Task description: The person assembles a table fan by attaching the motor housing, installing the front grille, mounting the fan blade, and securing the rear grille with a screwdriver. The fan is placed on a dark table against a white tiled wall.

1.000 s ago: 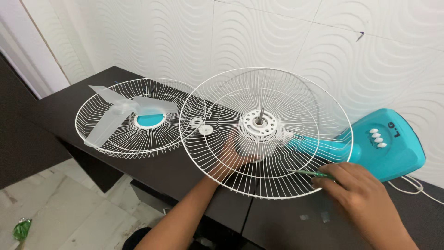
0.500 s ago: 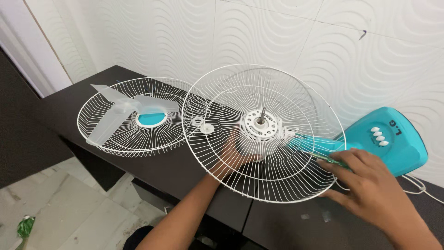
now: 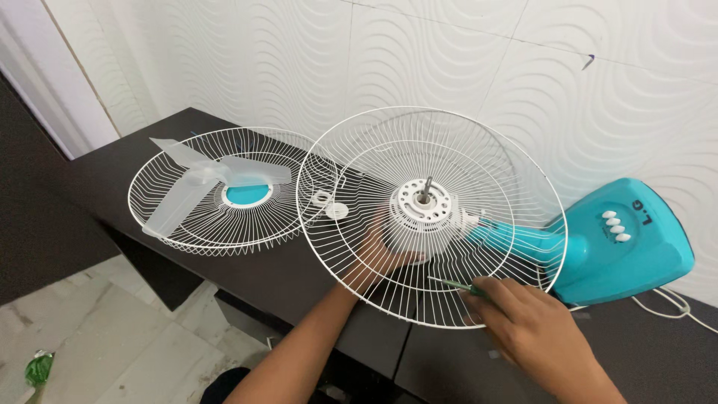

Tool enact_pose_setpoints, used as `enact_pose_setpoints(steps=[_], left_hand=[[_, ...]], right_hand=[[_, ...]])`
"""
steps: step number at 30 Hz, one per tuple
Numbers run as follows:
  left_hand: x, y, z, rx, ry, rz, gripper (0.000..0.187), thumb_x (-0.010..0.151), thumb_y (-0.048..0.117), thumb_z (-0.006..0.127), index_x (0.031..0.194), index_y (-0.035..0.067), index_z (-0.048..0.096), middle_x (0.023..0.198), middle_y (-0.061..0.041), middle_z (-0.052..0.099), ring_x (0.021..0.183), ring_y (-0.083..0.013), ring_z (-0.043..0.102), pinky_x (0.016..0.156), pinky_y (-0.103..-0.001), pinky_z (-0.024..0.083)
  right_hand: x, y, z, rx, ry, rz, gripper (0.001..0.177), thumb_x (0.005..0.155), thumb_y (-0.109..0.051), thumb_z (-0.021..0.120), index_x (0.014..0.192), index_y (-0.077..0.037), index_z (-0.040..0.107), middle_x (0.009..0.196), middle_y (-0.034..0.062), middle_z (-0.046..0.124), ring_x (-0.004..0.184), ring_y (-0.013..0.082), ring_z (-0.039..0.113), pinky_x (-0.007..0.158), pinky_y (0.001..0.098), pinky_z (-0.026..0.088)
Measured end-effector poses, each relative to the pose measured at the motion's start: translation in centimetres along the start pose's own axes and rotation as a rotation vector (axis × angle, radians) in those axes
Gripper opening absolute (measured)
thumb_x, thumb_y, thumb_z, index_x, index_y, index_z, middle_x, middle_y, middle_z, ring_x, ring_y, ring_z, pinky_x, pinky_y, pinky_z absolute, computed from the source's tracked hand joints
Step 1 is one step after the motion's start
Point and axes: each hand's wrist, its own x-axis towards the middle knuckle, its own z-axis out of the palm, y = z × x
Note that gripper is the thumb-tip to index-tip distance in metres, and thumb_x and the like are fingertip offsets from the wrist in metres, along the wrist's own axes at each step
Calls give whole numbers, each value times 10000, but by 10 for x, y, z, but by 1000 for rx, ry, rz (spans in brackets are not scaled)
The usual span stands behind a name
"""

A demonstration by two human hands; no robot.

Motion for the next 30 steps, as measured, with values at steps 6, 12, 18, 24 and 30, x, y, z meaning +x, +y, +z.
enact_pose_setpoints(steps=[6, 12, 18, 24, 30], left_hand=[[6, 3, 5, -10, -11, 8, 987, 709, 349, 881, 1489, 65, 349, 1490, -189, 454, 1380, -364, 496, 1066, -519, 474], [-22, -7, -3, 39, -7, -34, 969, 722, 357, 872, 1486, 62, 356, 1487, -191, 457, 1380, -364, 496, 1071, -520, 469], [-19, -10, 0, 37, -13, -31, 951, 735, 366, 864, 1483, 60, 363, 1485, -193, 460, 1379, -365, 495, 1077, -520, 464], [-13, -2, -1, 44, -11, -18, 933, 748, 374, 855, 1479, 57, 369, 1483, -194, 463, 1379, -366, 494, 1082, -521, 459], [2, 7, 7, 37, -19, 1, 916, 761, 383, 846, 1476, 54, 376, 1481, -196, 467, 1379, -367, 494, 1088, -521, 454]], right_hand=[[-2, 4, -8, 55, 10, 10, 538, 650, -119, 744, 1188, -125, 715, 1180, 40, 650, 933, 234, 675, 755, 389, 545], [-8, 9, -5, 82, -24, 55, 489, 690, -116, 743, 1179, -136, 724, 1149, 18, 657, 922, 229, 678, 778, 391, 538], [-1, 24, -13, 123, -47, 75, 498, 649, -89, 748, 1144, -150, 738, 1153, 9, 670, 1047, 242, 663, 890, 415, 516], [7, 33, -28, 158, -103, 81, 495, 645, -82, 763, 1137, -139, 751, 1218, 34, 668, 1069, 261, 653, 894, 417, 514], [-2, 25, -23, 139, -45, 60, 470, 662, -87, 748, 1129, -140, 753, 1192, 15, 680, 1028, 244, 674, 865, 410, 526]])
